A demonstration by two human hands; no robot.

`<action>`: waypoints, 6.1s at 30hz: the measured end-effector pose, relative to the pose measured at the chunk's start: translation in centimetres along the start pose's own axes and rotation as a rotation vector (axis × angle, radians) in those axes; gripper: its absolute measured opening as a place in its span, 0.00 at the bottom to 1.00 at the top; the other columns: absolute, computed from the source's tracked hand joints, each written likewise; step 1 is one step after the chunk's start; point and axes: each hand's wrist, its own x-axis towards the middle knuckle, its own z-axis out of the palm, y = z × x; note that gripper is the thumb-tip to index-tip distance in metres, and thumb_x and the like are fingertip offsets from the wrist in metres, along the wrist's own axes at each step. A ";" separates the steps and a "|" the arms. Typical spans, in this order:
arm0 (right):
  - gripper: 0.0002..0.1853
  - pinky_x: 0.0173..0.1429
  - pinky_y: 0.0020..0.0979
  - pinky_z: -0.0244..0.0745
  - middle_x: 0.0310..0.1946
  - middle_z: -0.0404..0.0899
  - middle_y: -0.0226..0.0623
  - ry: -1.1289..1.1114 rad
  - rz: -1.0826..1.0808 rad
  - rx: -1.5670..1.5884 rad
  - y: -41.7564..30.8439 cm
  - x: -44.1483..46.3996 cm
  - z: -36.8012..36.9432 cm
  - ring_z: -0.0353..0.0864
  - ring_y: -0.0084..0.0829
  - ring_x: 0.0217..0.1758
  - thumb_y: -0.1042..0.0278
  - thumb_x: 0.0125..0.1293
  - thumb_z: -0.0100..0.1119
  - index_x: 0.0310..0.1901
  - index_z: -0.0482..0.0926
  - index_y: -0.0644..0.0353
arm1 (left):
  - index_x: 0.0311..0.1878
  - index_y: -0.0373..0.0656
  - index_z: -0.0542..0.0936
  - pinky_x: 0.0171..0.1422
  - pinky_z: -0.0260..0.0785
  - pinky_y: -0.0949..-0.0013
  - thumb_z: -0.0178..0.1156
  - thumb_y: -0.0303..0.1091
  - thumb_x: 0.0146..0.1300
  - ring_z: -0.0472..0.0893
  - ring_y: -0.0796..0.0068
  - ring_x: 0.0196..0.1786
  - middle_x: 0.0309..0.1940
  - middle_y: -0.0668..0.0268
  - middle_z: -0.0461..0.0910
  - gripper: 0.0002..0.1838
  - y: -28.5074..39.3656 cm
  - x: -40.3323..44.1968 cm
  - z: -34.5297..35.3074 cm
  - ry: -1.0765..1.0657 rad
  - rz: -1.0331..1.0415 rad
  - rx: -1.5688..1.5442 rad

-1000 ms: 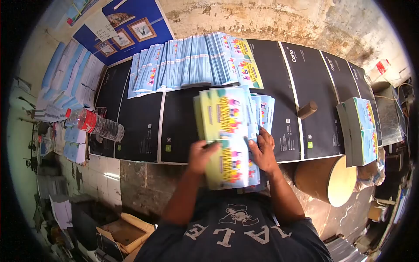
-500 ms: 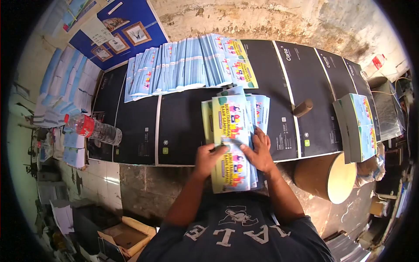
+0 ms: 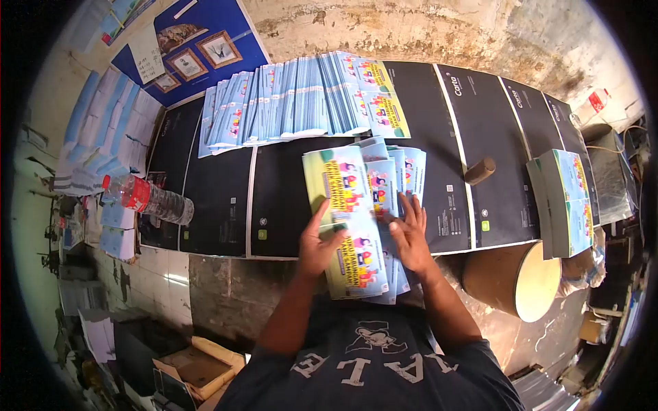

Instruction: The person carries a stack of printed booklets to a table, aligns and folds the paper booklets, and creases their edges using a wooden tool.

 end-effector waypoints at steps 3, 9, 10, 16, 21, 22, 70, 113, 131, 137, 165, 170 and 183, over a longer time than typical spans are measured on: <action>0.18 0.81 0.59 0.39 0.77 0.56 0.58 0.003 0.119 0.240 -0.4 0.5 -0.6 0.41 0.57 0.84 0.56 0.66 0.69 0.51 0.86 0.58 | 0.75 0.38 0.67 0.68 0.68 0.68 0.67 0.25 0.66 0.75 0.75 0.62 0.62 0.60 0.78 0.35 -0.2 -0.1 1.4 -0.017 0.005 0.036; 0.17 0.80 0.53 0.41 0.70 0.67 0.57 0.202 0.177 0.491 0.7 0.6 1.0 0.51 0.56 0.81 0.52 0.62 0.72 0.40 0.88 0.60 | 0.74 0.36 0.68 0.71 0.67 0.65 0.52 0.26 0.76 0.75 0.72 0.65 0.65 0.55 0.76 0.25 0.9 -1.1 -2.2 0.123 -0.010 -0.167; 0.17 0.80 0.53 0.42 0.69 0.68 0.58 0.208 0.163 0.491 1.2 0.5 1.4 0.51 0.56 0.81 0.53 0.62 0.73 0.40 0.88 0.60 | 0.72 0.35 0.70 0.70 0.67 0.64 0.52 0.27 0.76 0.76 0.71 0.64 0.64 0.55 0.78 0.23 0.7 -0.9 -3.4 0.095 -0.021 -0.217; 0.18 0.79 0.52 0.43 0.68 0.69 0.57 0.175 0.161 0.389 0.0 0.6 0.3 0.52 0.57 0.80 0.50 0.61 0.74 0.38 0.88 0.59 | 0.63 0.33 0.78 0.64 0.72 0.66 0.51 0.35 0.78 0.81 0.73 0.56 0.56 0.59 0.83 0.19 -1.6 -0.4 -1.5 -0.007 -0.268 -0.172; 0.20 0.80 0.52 0.46 0.69 0.67 0.61 0.144 0.161 0.314 -0.5 0.6 0.0 0.52 0.58 0.81 0.53 0.56 0.78 0.39 0.85 0.62 | 0.53 0.34 0.84 0.49 0.76 0.72 0.60 0.35 0.74 0.83 0.80 0.44 0.43 0.66 0.87 0.14 0.5 -0.4 1.7 -0.102 -0.309 -0.001; 0.20 0.80 0.52 0.47 0.70 0.67 0.59 0.151 0.154 0.323 -0.3 0.7 0.0 0.52 0.57 0.81 0.53 0.56 0.78 0.38 0.85 0.62 | 0.50 0.35 0.85 0.47 0.76 0.72 0.62 0.33 0.73 0.83 0.80 0.42 0.41 0.66 0.87 0.11 -0.1 -0.3 1.6 -0.056 -0.260 0.002; 0.40 0.79 0.61 0.38 0.67 0.63 0.66 0.071 0.157 0.165 -0.3 0.9 0.7 0.49 0.60 0.80 0.35 0.58 0.70 0.55 0.77 0.67 | 0.80 0.39 0.57 0.70 0.66 0.68 0.54 0.19 0.72 0.74 0.74 0.66 0.69 0.57 0.72 0.35 -1.0 1.6 -4.2 0.085 -0.005 -0.051; 0.24 0.82 0.57 0.32 0.73 0.65 0.52 -0.042 -0.032 0.312 0.4 2.1 -0.2 0.44 0.49 0.85 0.54 0.69 0.63 0.55 0.80 0.69 | 0.51 0.37 0.83 0.47 0.79 0.70 0.62 0.41 0.73 0.85 0.76 0.39 0.41 0.64 0.86 0.16 5.3 0.6 -8.5 0.145 -0.180 -0.390; 0.38 0.82 0.58 0.30 0.73 0.62 0.54 -0.122 0.016 0.238 -0.4 2.6 -0.4 0.43 0.53 0.84 0.39 0.67 0.61 0.66 0.74 0.66 | 0.74 0.36 0.67 0.67 0.70 0.66 0.66 0.23 0.66 0.78 0.73 0.60 0.60 0.60 0.79 0.33 0.6 2.4 -3.9 0.035 0.021 0.188; 0.41 0.82 0.59 0.29 0.74 0.62 0.56 -0.151 0.007 0.259 -0.6 2.6 -0.8 0.42 0.55 0.84 0.35 0.64 0.63 0.67 0.74 0.63 | 0.75 0.37 0.65 0.63 0.73 0.69 0.64 0.27 0.70 0.79 0.76 0.58 0.60 0.61 0.80 0.32 -0.8 2.9 0.9 0.087 0.012 -0.022; 0.43 0.83 0.58 0.31 0.73 0.60 0.61 -0.120 -0.049 0.168 0.1 2.1 -0.2 0.42 0.55 0.84 0.34 0.67 0.58 0.62 0.73 0.75 | 0.52 0.37 0.82 0.50 0.76 0.73 0.68 0.28 0.66 0.83 0.81 0.44 0.43 0.65 0.86 0.13 -1.0 3.3 0.5 0.080 -0.099 0.266; 0.33 0.83 0.57 0.30 0.73 0.61 0.52 -0.116 -0.046 0.238 0.8 2.1 0.1 0.40 0.53 0.84 0.52 0.65 0.64 0.65 0.73 0.67 | 0.59 0.38 0.80 0.57 0.78 0.67 0.58 0.28 0.73 0.83 0.73 0.50 0.52 0.60 0.84 0.14 1.9 2.9 -7.0 0.237 0.051 -0.042; 0.53 0.83 0.52 0.40 0.80 0.41 0.64 0.125 -0.096 0.335 -0.2 1.6 -2.6 0.41 0.54 0.84 0.42 0.68 0.62 0.78 0.45 0.72 | 0.79 0.43 0.59 0.81 0.48 0.45 0.64 0.30 0.64 0.49 0.39 0.81 0.79 0.39 0.48 0.41 -3.5 1.0 0.5 0.143 0.262 0.699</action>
